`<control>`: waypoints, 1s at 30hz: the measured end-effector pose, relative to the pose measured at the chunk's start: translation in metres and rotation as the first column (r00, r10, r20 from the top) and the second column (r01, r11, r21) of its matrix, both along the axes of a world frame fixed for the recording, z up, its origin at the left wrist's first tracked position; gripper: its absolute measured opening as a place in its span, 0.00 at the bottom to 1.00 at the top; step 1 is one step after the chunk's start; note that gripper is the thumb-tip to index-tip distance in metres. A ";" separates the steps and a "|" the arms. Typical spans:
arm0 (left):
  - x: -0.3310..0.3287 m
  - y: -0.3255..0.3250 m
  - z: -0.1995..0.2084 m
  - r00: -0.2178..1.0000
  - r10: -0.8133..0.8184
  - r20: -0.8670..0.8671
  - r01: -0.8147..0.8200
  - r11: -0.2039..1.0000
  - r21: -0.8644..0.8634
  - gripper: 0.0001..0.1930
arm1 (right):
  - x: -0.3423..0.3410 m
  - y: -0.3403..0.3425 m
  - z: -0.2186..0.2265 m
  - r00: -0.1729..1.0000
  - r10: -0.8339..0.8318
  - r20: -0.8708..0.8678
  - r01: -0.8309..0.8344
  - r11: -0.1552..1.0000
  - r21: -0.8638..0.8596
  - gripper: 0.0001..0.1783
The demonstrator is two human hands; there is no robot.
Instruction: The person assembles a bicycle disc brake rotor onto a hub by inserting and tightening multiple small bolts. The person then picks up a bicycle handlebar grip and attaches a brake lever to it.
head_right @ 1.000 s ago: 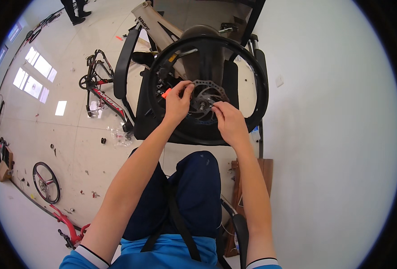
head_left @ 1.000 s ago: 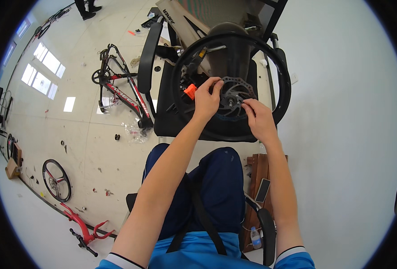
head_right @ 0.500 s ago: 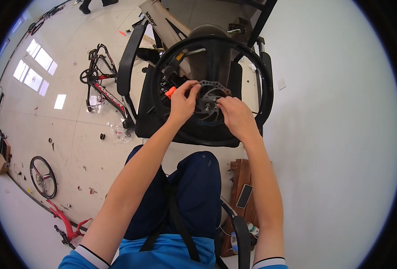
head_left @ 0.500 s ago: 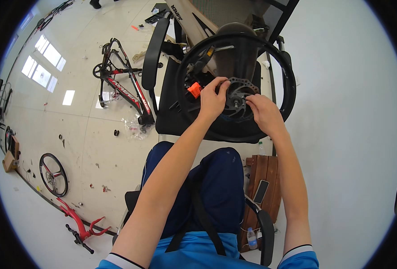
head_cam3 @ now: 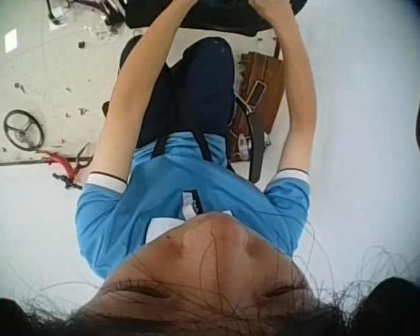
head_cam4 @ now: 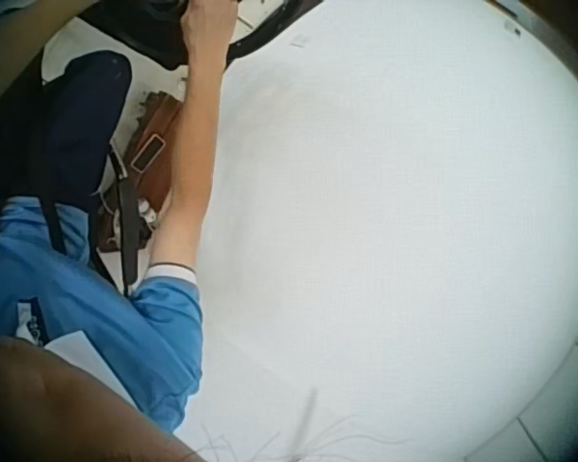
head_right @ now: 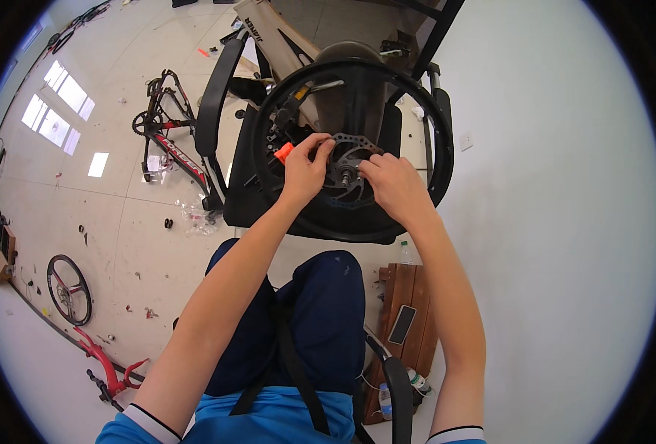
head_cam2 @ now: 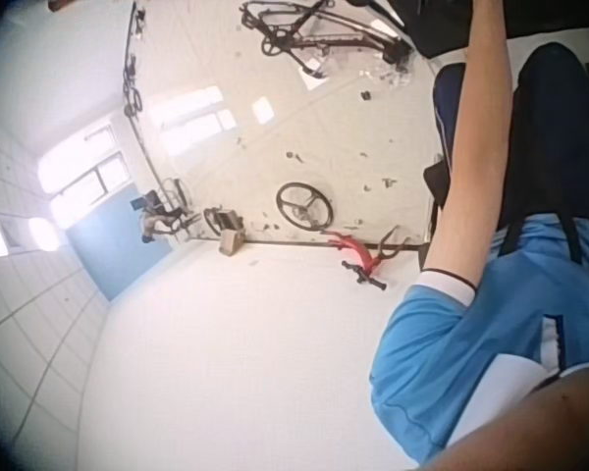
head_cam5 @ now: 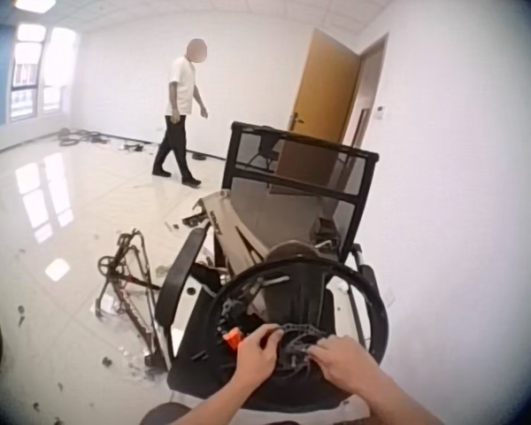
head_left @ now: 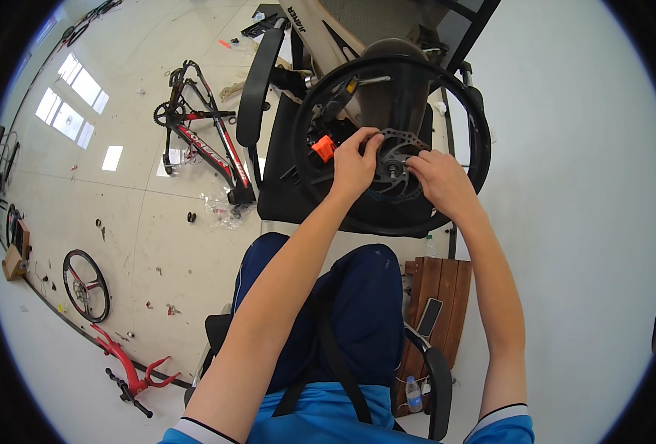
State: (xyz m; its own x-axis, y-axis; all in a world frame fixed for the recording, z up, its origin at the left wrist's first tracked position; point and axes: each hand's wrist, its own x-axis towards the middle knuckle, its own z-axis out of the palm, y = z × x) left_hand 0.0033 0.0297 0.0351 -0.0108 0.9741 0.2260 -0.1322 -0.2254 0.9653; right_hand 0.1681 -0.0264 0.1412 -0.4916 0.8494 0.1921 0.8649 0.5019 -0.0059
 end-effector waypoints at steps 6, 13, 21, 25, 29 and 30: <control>-0.001 -0.001 0.002 1.000 0.015 -0.017 -0.015 1.000 0.011 0.11 | 0.000 0.009 0.012 0.965 0.107 0.239 -0.103 0.994 -0.032 0.06; 0.000 -0.001 0.000 1.000 0.013 -0.015 -0.013 1.000 -0.008 0.11 | 0.000 0.012 0.015 0.958 0.108 0.264 -0.095 0.994 -0.062 0.06; 0.001 0.000 0.002 1.000 0.005 -0.006 -0.005 1.000 -0.009 0.10 | 0.004 0.003 0.004 0.988 0.051 0.143 -0.046 0.998 -0.043 0.06; 0.002 0.001 -0.001 0.999 0.012 0.032 -0.011 1.000 -0.027 0.10 | 0.005 0.003 0.002 0.992 0.042 0.122 -0.037 0.998 -0.044 0.06; 0.002 0.001 0.000 0.999 0.020 0.039 -0.019 1.000 -0.023 0.10 | 0.005 0.003 0.001 0.994 0.035 0.106 -0.030 0.999 -0.045 0.06; 0.002 0.001 0.001 0.999 0.017 0.044 -0.016 1.000 -0.025 0.10 | 0.005 0.002 0.001 0.994 0.033 0.102 -0.029 0.999 -0.044 0.06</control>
